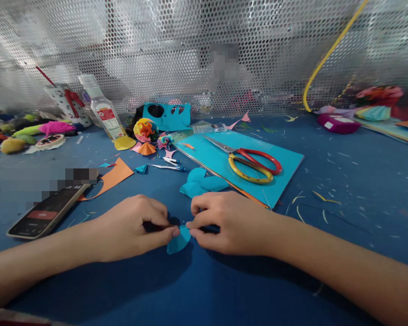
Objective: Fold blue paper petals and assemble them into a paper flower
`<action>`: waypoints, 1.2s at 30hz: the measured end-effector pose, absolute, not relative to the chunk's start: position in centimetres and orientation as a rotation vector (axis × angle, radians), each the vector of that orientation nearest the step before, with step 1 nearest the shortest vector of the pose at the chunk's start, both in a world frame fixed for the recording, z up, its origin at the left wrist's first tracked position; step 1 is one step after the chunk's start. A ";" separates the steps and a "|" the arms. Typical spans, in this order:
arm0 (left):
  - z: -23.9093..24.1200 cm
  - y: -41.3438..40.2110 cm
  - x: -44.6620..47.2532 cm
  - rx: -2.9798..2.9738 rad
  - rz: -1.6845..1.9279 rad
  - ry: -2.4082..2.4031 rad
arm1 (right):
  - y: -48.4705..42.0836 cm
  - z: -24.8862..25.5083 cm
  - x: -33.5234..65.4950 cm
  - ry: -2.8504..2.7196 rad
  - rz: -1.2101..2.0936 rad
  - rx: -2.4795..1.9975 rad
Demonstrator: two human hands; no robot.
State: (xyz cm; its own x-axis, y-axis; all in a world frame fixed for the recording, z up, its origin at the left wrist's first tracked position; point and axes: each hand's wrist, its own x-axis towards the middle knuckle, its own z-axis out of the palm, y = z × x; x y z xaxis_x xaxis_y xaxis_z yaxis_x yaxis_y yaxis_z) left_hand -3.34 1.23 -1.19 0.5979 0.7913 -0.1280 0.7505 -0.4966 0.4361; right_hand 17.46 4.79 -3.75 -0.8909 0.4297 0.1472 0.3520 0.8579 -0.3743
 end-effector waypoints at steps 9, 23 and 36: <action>-2.8 1.5 -2.9 2.255 0.336 1.307 | 4.1 -4.6 16.0 -2.554 0.674 -0.895; -1.9 0.4 -2.7 2.093 0.837 1.397 | 3.2 -3.7 15.1 -2.148 0.682 -0.959; -1.7 -0.3 -3.6 1.960 1.013 1.153 | 2.3 -3.6 14.5 -2.153 0.485 -0.746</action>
State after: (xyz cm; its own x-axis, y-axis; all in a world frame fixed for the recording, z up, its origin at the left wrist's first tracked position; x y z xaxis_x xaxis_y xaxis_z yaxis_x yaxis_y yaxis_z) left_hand -3.61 -0.30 -1.72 0.3177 0.9016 0.2936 0.4074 -0.4094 0.8164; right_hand 14.55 2.34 -3.59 -0.5152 0.6507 0.5578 0.3485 0.7537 -0.5572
